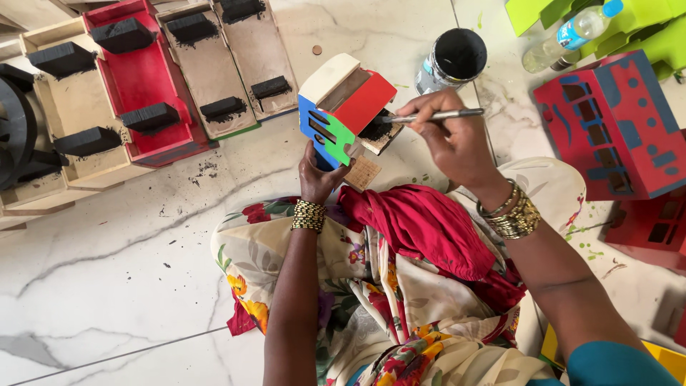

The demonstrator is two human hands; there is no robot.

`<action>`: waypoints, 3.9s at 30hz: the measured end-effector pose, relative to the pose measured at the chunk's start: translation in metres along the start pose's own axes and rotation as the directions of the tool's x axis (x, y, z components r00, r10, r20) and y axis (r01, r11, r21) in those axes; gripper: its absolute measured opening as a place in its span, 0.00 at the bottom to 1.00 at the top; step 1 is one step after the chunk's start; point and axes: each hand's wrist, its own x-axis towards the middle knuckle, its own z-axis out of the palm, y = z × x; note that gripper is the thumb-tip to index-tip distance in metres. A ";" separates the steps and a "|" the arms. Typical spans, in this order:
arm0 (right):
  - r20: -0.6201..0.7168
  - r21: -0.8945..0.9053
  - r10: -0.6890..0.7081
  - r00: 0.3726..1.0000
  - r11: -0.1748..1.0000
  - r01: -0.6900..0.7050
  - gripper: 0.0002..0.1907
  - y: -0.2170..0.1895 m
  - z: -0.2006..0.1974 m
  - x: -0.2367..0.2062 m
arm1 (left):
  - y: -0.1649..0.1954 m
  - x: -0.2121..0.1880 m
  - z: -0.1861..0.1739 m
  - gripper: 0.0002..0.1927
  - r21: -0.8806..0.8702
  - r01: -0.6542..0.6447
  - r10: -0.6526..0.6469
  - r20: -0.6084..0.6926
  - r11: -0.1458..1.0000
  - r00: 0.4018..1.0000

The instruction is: The person sits on the floor and paints small wooden toy houses with black paint using a brush, holding each toy steady with one hand while brushing its surfaces. They dip the brush into a paint can between toys and set finished toys aside with others on the floor.

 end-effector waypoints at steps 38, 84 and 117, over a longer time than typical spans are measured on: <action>-0.143 0.227 0.163 0.976 0.965 -0.128 0.08 -0.020 0.009 -0.036 | -0.007 0.002 0.000 0.33 0.040 -0.044 0.046 -0.046 0.998 0.998; -0.285 -0.475 0.157 0.946 0.834 -0.282 0.08 0.265 -0.086 0.025 | -0.004 0.005 0.008 0.34 -0.081 0.140 -0.137 0.036 0.987 0.990; -0.055 0.104 0.027 0.998 0.994 -0.021 0.07 0.007 -0.019 -0.026 | 0.004 0.002 -0.003 0.30 -0.008 0.047 -0.048 -0.033 0.999 0.998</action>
